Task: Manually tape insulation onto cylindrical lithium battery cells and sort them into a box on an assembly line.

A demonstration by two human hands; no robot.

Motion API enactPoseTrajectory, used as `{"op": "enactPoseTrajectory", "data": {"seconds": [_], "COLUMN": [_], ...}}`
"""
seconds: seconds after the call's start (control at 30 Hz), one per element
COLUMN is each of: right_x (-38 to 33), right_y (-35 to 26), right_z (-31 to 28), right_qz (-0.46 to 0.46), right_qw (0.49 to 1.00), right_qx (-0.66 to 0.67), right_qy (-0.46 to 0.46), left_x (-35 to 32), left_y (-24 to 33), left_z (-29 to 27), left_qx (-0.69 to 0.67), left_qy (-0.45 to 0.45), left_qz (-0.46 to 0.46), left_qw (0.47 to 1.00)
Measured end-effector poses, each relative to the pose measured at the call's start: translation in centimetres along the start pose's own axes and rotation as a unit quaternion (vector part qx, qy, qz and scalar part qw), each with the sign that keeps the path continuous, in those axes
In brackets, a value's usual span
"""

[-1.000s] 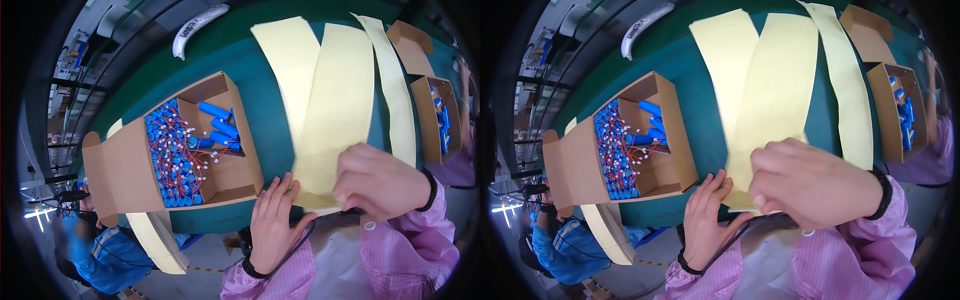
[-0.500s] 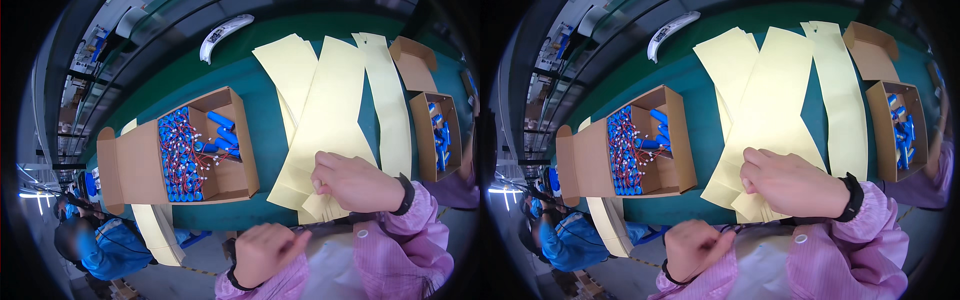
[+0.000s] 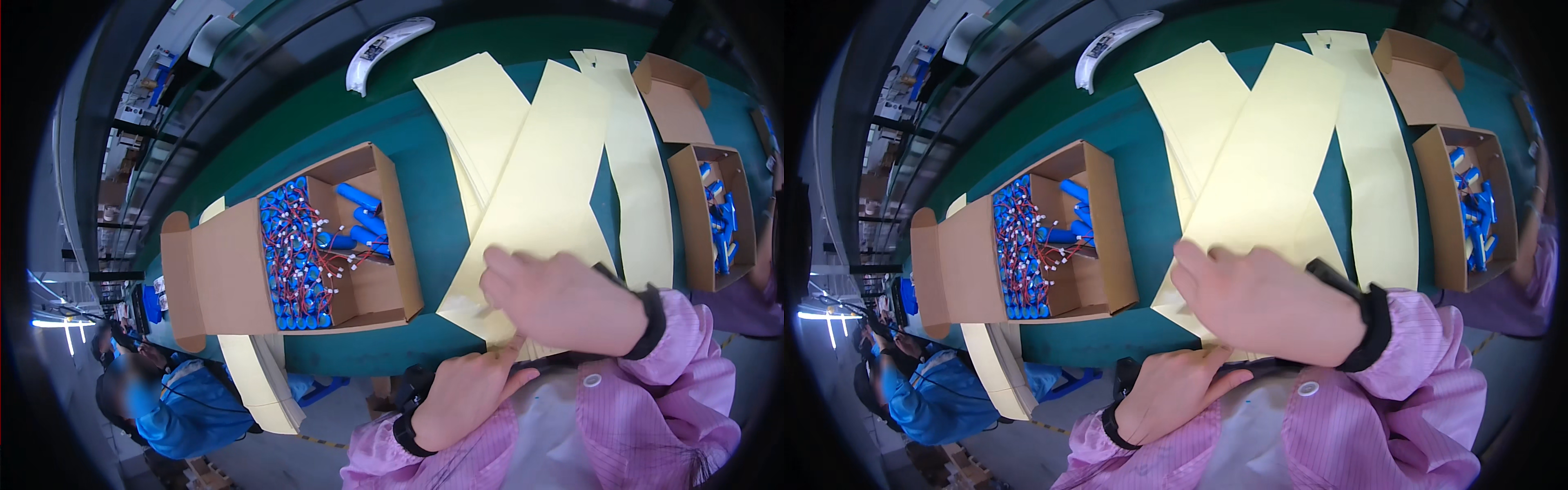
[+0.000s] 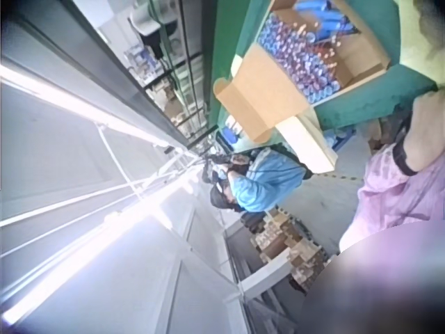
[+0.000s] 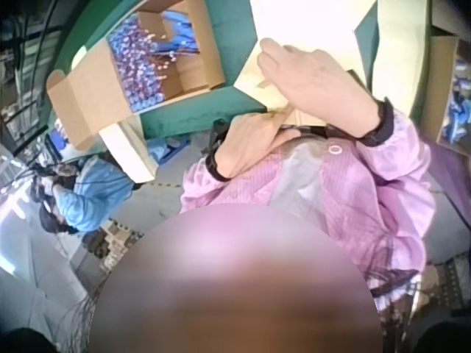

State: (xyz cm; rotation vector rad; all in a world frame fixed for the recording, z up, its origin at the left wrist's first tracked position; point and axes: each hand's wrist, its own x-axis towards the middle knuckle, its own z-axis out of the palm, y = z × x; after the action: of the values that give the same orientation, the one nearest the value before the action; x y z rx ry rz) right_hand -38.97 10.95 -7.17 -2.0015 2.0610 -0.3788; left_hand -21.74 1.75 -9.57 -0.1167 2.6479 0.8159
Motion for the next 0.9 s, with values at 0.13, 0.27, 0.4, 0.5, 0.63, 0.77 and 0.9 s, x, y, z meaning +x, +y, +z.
{"op": "enactPoseTrajectory", "data": {"seconds": [0.13,0.27,0.4,0.5,0.63,0.77,0.9], "right_x": [0.7,0.1,0.9,0.8,0.3,-0.5,-1.6], "right_y": [1.8,2.4,5.1,5.8,6.7,7.0,6.7], "right_z": [-2.8,-3.4,-1.0,-0.3,-0.4,-0.8,-1.8], "right_qz": [-0.008,0.083,0.117,0.137,0.137,0.135,0.117], "right_qw": [0.944,0.822,0.719,0.719,0.7,0.669,0.647], "right_qx": [0.209,0.441,0.586,0.61,0.636,0.662,0.679], "right_qy": [0.257,0.351,0.354,0.302,0.296,0.312,0.326], "left_x": [-0.8,-3.1,-0.8,2.7,7.3,9.8,8.5], "left_y": [-1.3,-2.4,-4.4,-7.5,-13.1,-13.5,-13.1], "left_z": [-0.9,-7.8,-13.1,-15.4,-15.1,-14.0,-14.8], "left_qx": [-0.044,-0.072,0.093,0.167,0.256,0.387,0.36], "left_qy": [0.061,0.243,0.324,0.284,0.109,0.102,0.053], "left_qz": [0.029,0.021,-0.097,-0.061,-0.035,-0.01,-0.062], "left_qw": [0.997,0.967,0.937,0.942,0.96,0.916,0.929]}}
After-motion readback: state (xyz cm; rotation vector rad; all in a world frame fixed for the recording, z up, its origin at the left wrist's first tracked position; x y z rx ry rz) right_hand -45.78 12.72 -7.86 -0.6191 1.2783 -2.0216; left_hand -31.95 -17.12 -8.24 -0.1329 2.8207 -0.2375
